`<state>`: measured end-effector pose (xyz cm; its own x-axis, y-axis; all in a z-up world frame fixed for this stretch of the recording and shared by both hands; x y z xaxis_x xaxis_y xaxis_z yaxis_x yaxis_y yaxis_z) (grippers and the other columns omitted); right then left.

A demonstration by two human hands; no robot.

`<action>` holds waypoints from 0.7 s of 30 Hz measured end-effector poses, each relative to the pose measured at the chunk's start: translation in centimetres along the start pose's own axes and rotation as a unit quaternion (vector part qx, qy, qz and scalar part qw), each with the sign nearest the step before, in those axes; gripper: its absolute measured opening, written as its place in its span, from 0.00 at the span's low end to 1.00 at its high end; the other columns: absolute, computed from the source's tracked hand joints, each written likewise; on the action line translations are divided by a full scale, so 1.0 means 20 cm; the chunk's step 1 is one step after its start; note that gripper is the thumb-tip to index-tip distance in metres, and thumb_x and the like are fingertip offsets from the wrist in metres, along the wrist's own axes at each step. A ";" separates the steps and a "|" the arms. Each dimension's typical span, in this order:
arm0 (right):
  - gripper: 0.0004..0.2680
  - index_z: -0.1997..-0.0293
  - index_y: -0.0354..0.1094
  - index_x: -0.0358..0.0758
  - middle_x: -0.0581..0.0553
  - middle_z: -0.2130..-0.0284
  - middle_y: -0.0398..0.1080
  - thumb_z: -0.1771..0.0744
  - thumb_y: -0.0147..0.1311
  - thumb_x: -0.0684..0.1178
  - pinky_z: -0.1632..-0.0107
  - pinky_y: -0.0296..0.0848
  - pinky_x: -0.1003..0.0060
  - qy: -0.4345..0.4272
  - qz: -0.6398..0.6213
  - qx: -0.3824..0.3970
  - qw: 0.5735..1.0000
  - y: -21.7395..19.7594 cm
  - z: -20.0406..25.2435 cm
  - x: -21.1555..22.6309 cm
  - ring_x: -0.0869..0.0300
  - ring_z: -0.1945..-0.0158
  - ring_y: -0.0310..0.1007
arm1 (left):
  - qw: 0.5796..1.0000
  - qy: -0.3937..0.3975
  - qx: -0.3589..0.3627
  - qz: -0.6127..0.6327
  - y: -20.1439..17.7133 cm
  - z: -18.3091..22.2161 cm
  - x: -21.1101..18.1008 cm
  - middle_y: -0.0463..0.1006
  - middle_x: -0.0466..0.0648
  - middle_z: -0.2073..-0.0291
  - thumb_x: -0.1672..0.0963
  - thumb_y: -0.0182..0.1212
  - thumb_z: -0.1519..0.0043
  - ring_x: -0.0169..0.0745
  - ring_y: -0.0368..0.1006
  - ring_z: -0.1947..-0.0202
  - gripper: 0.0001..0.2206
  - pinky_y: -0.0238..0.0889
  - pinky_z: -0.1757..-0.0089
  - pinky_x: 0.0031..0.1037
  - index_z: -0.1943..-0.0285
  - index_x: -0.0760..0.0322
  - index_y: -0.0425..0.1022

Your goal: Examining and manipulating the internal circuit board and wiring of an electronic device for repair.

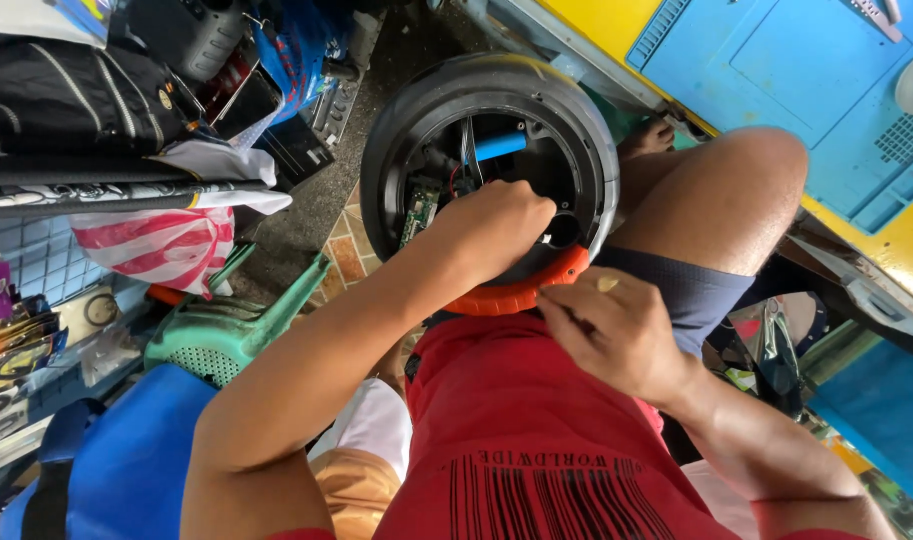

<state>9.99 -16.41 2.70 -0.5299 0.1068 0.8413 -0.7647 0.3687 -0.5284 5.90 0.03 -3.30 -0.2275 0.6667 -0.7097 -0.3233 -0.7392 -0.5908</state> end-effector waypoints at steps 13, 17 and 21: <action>0.02 0.62 0.78 0.35 0.48 0.83 0.66 0.34 0.63 0.41 0.77 0.68 0.59 0.069 0.047 -0.063 0.994 -0.09 0.00 -0.04 0.51 0.80 0.70 | 0.998 -0.009 0.058 0.019 0.04 -0.06 0.01 0.76 0.55 0.84 0.67 0.46 0.41 0.60 0.77 0.81 0.13 0.71 0.77 0.44 0.75 0.69 0.74; 0.05 0.69 0.74 0.34 0.41 0.83 0.65 0.33 0.58 0.42 0.76 0.70 0.54 -0.035 0.029 0.028 0.999 -0.03 -0.07 0.10 0.45 0.77 0.71 | 0.999 0.027 0.011 0.026 0.03 -0.08 0.00 0.77 0.59 0.83 0.69 0.44 0.40 0.60 0.77 0.82 0.13 0.72 0.78 0.44 0.73 0.71 0.74; 0.03 0.68 0.73 0.32 0.39 0.82 0.67 0.34 0.58 0.39 0.75 0.74 0.54 -0.031 0.023 0.093 0.995 0.02 -0.03 0.09 0.45 0.76 0.74 | 1.000 0.029 0.001 0.002 -0.06 -0.03 -0.04 0.77 0.59 0.82 0.68 0.44 0.38 0.60 0.78 0.80 0.11 0.73 0.77 0.43 0.69 0.71 0.72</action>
<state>8.95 -15.52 4.07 -0.5830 0.0612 0.8102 -0.7906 0.1873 -0.5830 6.93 0.22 -2.19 -0.1755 0.6569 -0.7333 -0.3243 -0.7419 -0.5869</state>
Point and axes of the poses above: each hand's wrist, its own z-axis away from the middle knuckle, its own y-axis out of the palm, x = y × z, the point moved 3 cm from there along -z, towards the middle knuckle
